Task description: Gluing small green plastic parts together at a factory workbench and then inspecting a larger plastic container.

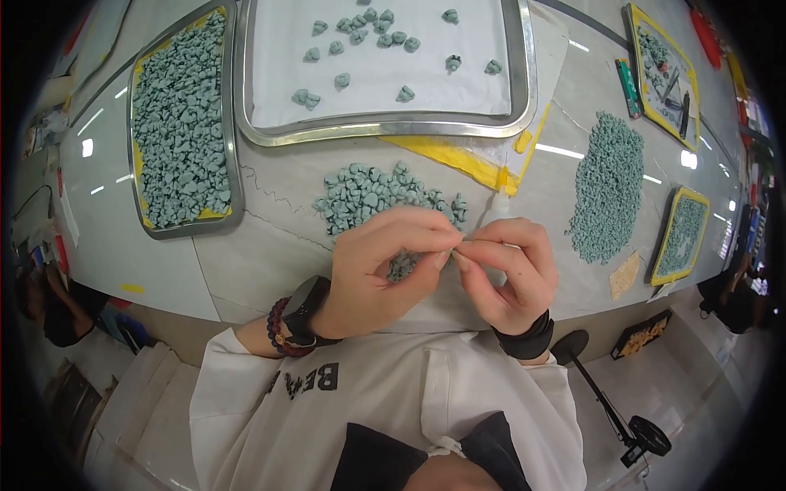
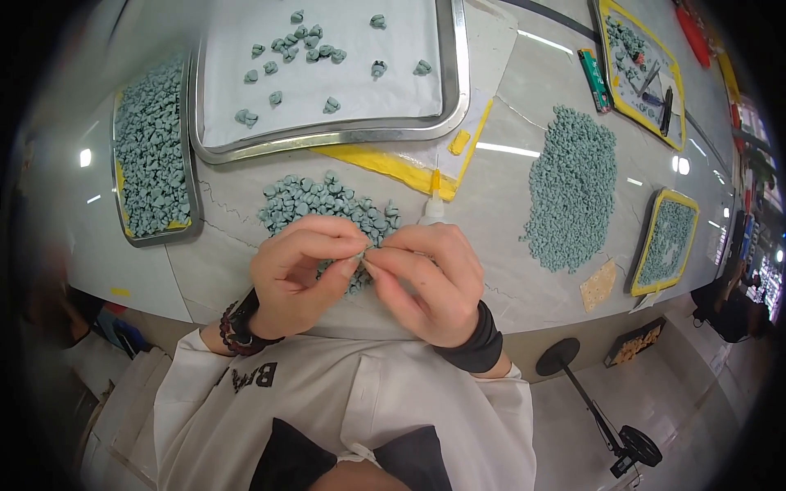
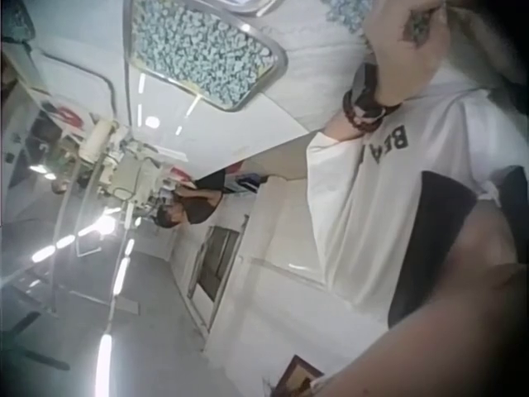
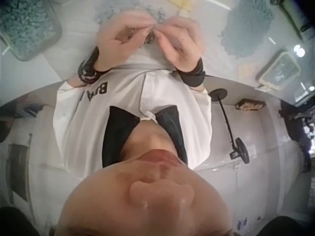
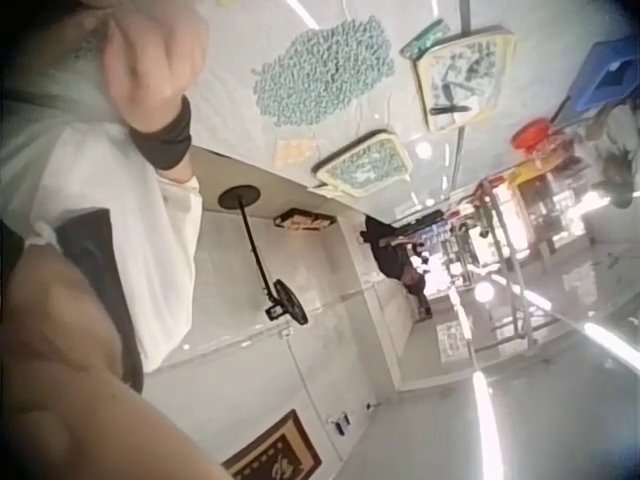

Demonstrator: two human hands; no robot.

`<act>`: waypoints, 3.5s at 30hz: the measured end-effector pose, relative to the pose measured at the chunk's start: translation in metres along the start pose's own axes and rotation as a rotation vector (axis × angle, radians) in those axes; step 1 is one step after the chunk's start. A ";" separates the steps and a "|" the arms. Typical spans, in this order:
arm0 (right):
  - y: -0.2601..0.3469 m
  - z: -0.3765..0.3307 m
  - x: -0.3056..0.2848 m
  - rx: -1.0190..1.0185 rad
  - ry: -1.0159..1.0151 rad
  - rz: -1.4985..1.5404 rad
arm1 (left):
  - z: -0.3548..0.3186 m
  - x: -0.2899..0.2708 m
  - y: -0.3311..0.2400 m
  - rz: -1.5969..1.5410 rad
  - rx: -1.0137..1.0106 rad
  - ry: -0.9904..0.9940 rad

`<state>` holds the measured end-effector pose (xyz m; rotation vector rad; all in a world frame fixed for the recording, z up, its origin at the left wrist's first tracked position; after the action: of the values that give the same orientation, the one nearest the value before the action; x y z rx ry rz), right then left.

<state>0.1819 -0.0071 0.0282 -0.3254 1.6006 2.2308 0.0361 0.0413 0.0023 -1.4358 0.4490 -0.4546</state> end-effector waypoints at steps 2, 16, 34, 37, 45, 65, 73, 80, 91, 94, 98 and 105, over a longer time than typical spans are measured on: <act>0.000 0.000 -0.001 0.002 0.000 -0.010 | 0.001 0.001 0.001 -0.028 -0.069 -0.003; -0.015 -0.010 -0.056 0.161 -0.076 -0.301 | 0.061 -0.051 -0.020 0.791 0.178 -0.063; 0.014 -0.004 -0.016 -0.088 -0.119 0.695 | 0.025 -0.027 -0.020 0.038 -0.238 0.164; 0.007 -0.014 -0.007 -0.082 -0.177 0.871 | 0.005 -0.012 0.008 -0.567 -0.458 0.081; 0.001 -0.012 -0.002 -0.176 -0.274 0.561 | -0.003 -0.010 0.017 -0.474 -0.394 0.060; 0.003 -0.010 0.009 -0.099 -0.081 0.414 | -0.005 -0.006 0.018 -0.447 -0.303 0.089; 0.003 -0.010 0.010 -0.087 -0.058 0.397 | -0.004 -0.004 0.019 -0.501 -0.294 0.081; 0.003 -0.010 0.010 -0.070 -0.062 0.381 | -0.003 -0.004 0.019 -0.537 -0.289 0.076; 0.002 -0.012 0.010 0.022 -0.073 0.456 | -0.004 -0.005 0.016 -0.437 -0.322 0.088; 0.003 -0.011 0.009 0.020 -0.059 0.460 | -0.004 -0.005 0.016 -0.440 -0.321 0.090; 0.004 -0.011 0.008 -0.007 -0.061 0.448 | -0.004 -0.004 0.016 -0.447 -0.331 0.085; 0.006 -0.011 0.003 0.036 -0.101 0.415 | -0.003 -0.004 0.015 -0.448 -0.344 0.100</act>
<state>0.1758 -0.0191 0.0284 0.1437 1.7794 2.4624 0.0317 0.0421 -0.0124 -1.8617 0.2898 -0.8421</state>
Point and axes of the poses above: each hand's wrist, its own z-axis towards the middle knuckle, its own x-axis out of the palm, y = z × x, the point moved 6 cm from there along z, towards the middle knuckle, and after that the axes turned 8 degrees about z, right-handed, at the moved point
